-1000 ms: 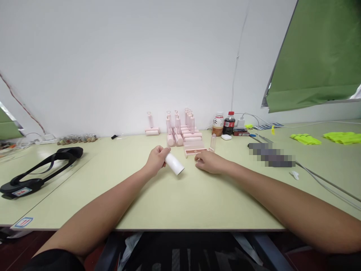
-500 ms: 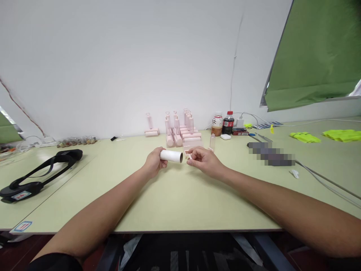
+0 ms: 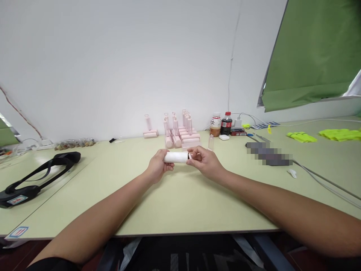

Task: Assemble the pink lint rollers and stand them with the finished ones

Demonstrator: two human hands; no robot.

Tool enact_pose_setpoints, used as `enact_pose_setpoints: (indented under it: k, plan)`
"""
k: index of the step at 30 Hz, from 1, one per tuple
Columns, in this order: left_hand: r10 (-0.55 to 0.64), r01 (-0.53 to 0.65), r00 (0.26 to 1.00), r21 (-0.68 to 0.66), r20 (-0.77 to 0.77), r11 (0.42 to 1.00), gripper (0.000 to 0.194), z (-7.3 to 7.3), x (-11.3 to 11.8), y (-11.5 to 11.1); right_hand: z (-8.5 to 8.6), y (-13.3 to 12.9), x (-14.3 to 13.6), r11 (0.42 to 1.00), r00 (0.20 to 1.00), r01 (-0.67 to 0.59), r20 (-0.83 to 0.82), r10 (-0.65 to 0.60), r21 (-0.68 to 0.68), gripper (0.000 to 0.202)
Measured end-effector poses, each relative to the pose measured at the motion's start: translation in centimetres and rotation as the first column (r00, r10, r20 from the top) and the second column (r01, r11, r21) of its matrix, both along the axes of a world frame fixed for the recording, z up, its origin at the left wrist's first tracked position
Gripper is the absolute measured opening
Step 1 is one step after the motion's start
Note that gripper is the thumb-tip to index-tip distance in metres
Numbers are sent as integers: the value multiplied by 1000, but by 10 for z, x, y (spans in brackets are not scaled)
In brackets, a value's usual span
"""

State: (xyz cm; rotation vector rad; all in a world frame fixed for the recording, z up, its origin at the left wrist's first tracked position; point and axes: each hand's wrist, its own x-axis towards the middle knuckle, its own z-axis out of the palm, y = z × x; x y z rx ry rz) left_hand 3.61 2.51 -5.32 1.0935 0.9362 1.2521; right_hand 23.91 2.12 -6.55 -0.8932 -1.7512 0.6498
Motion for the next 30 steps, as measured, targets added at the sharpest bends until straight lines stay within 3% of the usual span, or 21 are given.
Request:
enact_pose_setpoints:
  k: [6, 11, 15, 20, 24, 28, 30]
  plan:
    - [-204, 214, 959, 31, -196, 976, 36, 1, -4, -4, 1, 1, 3, 1000, 999, -7, -38, 7, -4, 32]
    - [-335, 417, 807, 68, -486, 906, 53, 1, -9, -9, 1, 2, 5, 999, 990, -46, -136, 43, -14, 32]
    - [-359, 485, 704, 46, -613, 873, 52, 0, -7, -15, 2, 0, 4, 993, 988, -120, -102, 120, 1, 28]
    - [-368, 483, 728, 52, -578, 874, 46, -2, -6, -16, 8, -4, 6, 973, 997, -61, 52, 51, 222, 41]
    - [-351, 467, 749, 71, -562, 882, 46, -4, -6, -11, 9, -8, 6, 940, 998, 60, -30, -53, 335, 61]
    - [-321, 470, 752, 127, -575, 873, 47, -8, -6, -12, 6, -10, 6, 961, 970, -173, 205, 128, 216, 64]
    - [-284, 455, 749, 154, -599, 877, 56, -9, -6, -15, 3, -8, 7, 955, 945, -257, 244, 216, 148, 63]
